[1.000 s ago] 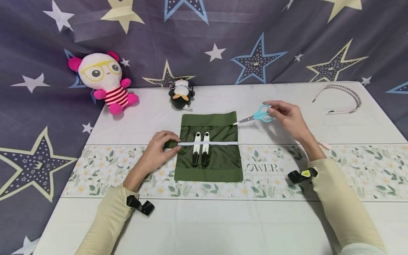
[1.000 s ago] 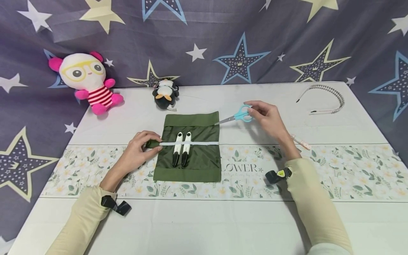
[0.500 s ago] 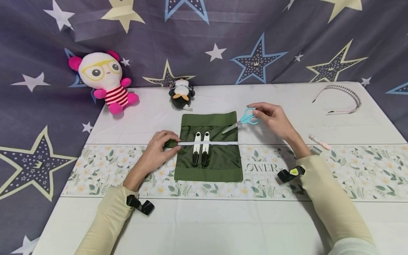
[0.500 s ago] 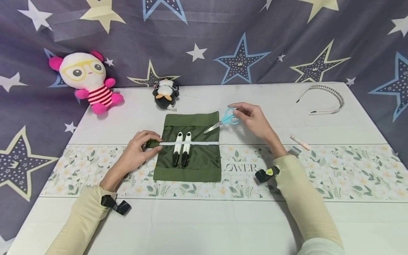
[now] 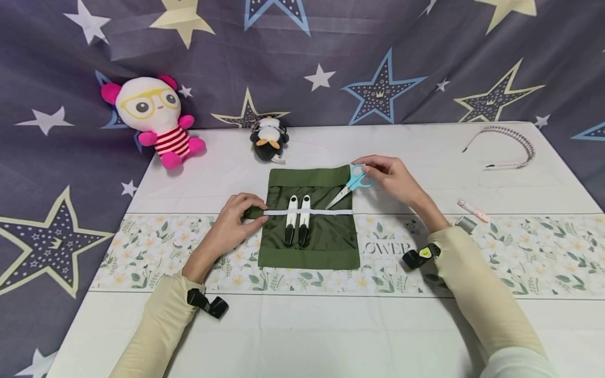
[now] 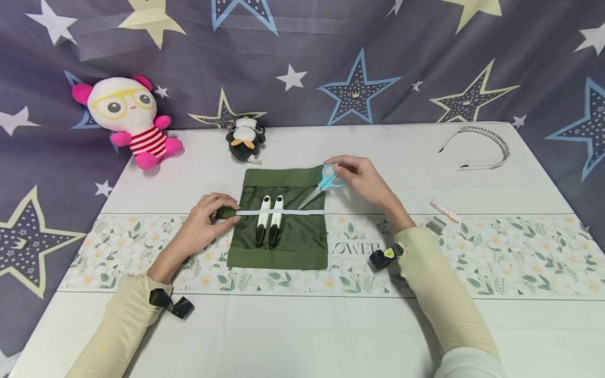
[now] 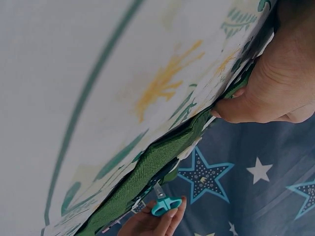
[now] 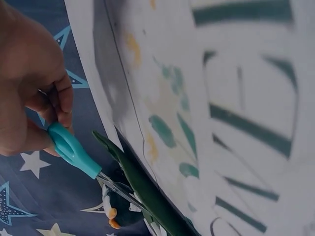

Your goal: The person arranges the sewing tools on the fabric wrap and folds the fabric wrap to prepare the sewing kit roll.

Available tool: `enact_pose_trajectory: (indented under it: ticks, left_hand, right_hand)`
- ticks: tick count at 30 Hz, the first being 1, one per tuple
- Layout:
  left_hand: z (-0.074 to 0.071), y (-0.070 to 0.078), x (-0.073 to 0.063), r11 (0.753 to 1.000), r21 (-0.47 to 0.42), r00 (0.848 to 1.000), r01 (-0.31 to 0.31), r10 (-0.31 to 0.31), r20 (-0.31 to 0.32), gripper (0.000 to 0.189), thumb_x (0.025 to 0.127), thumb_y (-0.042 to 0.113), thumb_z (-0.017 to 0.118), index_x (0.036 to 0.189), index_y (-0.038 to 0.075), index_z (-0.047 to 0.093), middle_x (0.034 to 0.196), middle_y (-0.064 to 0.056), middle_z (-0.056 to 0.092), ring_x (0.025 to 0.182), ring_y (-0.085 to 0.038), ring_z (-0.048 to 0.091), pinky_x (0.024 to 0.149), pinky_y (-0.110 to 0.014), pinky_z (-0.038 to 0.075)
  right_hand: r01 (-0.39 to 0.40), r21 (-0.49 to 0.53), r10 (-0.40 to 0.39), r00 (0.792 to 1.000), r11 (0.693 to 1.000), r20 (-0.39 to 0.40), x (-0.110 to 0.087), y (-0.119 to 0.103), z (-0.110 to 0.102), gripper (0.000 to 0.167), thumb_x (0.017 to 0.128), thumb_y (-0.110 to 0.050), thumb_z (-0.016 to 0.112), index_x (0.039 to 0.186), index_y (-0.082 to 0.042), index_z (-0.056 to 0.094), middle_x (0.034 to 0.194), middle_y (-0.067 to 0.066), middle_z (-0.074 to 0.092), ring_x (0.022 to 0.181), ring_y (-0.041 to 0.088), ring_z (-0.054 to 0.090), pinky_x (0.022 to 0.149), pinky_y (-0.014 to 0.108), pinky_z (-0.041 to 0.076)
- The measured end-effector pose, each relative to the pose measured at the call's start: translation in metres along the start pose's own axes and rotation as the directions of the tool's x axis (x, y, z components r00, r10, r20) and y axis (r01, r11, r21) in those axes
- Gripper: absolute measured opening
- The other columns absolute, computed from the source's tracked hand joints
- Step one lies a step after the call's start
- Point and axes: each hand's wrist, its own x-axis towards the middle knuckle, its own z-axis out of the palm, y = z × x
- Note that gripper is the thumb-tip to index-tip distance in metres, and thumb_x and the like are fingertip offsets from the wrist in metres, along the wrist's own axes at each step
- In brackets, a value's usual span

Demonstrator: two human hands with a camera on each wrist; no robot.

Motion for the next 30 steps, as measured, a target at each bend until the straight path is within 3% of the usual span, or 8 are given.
enact_pose_trajectory:
  ticks: [7, 16, 22, 30]
  left_hand:
    - [0.0, 0.001, 0.0, 1.0, 0.007, 1.0, -0.002, 0.002, -0.002, 0.021, 0.095, 0.019, 0.079, 0.114, 0.012, 0.073, 0.13, -0.008, 0.062, 0.122, -0.031, 0.049, 0.103, -0.055, 0.039]
    - [0.0, 0.0, 0.0, 1.0, 0.003, 1.0, -0.002, 0.002, -0.003, 0.021, 0.095, 0.019, 0.078, 0.114, 0.012, 0.073, 0.13, -0.008, 0.061, 0.122, -0.03, 0.049, 0.102, -0.055, 0.039]
    - [0.0, 0.0, 0.0, 1.0, 0.003, 1.0, -0.007, 0.007, -0.004, 0.02, 0.096, 0.018, 0.077, 0.114, 0.012, 0.073, 0.13, -0.009, 0.062, 0.123, -0.031, 0.049, 0.103, -0.056, 0.038]
    - [-0.001, 0.0, 0.0, 1.0, 0.008, 1.0, -0.016, 0.017, -0.011, 0.02, 0.095, 0.018, 0.078, 0.114, 0.012, 0.073, 0.129, -0.009, 0.062, 0.122, -0.032, 0.049, 0.102, -0.057, 0.039]
  right_hand:
    - [-0.023, -0.032, 0.023, 1.0, 0.999, 0.021, 0.005, -0.002, 0.007, 0.027, 0.108, -0.008, 0.055, 0.13, 0.001, 0.069, 0.076, 0.02, 0.052, 0.052, 0.01, 0.03, 0.049, 0.024, 0.028]
    - [-0.042, -0.01, 0.042, 0.999, 0.999, -0.03, 0.008, -0.013, 0.012, 0.025, 0.105, -0.002, 0.059, 0.126, 0.01, 0.065, 0.092, 0.029, 0.063, 0.069, 0.029, 0.054, 0.058, 0.022, 0.038]
    - [-0.039, 0.002, 0.039, 0.998, 0.999, -0.048, 0.011, -0.004, 0.014, 0.021, 0.105, -0.003, 0.06, 0.121, 0.008, 0.068, 0.094, 0.028, 0.064, 0.07, 0.026, 0.051, 0.059, 0.022, 0.038]
    - [-0.016, 0.0, 0.016, 1.0, 1.0, -0.015, 0.012, -0.004, 0.021, 0.021, 0.105, -0.006, 0.061, 0.12, 0.004, 0.071, 0.088, 0.024, 0.063, 0.066, 0.022, 0.048, 0.058, 0.025, 0.035]
